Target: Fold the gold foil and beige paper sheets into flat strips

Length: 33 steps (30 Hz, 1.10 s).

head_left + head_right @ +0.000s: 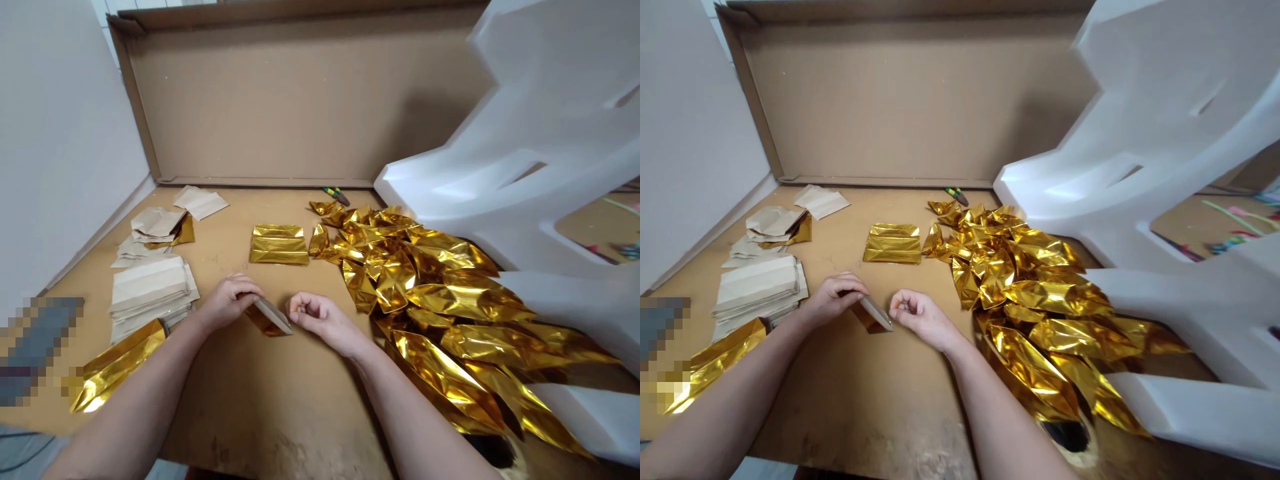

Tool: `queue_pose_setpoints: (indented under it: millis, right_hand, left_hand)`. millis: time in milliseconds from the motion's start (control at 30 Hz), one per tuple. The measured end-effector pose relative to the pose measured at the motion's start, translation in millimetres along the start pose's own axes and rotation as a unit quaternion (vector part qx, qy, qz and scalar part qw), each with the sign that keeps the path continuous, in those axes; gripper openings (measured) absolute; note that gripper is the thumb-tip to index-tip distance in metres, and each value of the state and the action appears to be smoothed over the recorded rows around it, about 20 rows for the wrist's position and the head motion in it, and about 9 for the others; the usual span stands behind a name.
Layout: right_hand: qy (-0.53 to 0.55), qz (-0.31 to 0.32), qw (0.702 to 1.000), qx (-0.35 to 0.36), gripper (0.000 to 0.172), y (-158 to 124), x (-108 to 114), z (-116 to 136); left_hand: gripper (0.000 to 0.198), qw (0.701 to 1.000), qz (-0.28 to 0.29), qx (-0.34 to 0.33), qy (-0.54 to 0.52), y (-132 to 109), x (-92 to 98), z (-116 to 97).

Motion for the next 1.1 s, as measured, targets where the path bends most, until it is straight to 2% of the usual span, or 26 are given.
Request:
queue_pose_setpoints:
  millis: [167, 467, 733, 900, 1100]
  right_hand:
    - [0.015, -0.01, 1.0, -0.008, 0.042, 1.0, 0.8, -2.7]
    - [-0.019, -0.001, 0.999, -0.025, 0.039, 5.1, -6.8, -6.0]
    - [0.024, 0.003, 0.999, -0.022, 0.04, 3.4, -7.3, -4.8]
    - [0.036, -0.006, 0.999, -0.022, 0.041, 3.5, -5.8, -5.8]
    - [-0.046, -0.004, 0.999, -0.024, 0.04, 3.9, -5.4, -8.2]
  left_hand:
    - [0.016, 1.0, -0.008, -0.002, 0.002, -0.5, 0.2, 0.3]
    - [0.017, 0.999, 0.026, 0.01, 0.023, 2.3, -2.6, -2.7]
    - [0.017, 0.999, 0.038, 0.025, 0.028, 0.9, -3.1, 0.1]
    - [0.018, 0.999, 0.024, 0.018, 0.018, -0.1, -1.7, -0.5]
    - [0.017, 0.999, 0.018, 0.027, 0.018, -0.1, -0.3, -0.2]
Point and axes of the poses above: each hand's wrist, its own y-axis towards the middle knuckle, its own x-axis out of the back of the hand, z = x × y, the point moved 3 cm from there along y, towards the middle knuckle, and after that the axes turned 12 degrees about z, right-handed, at the moved point
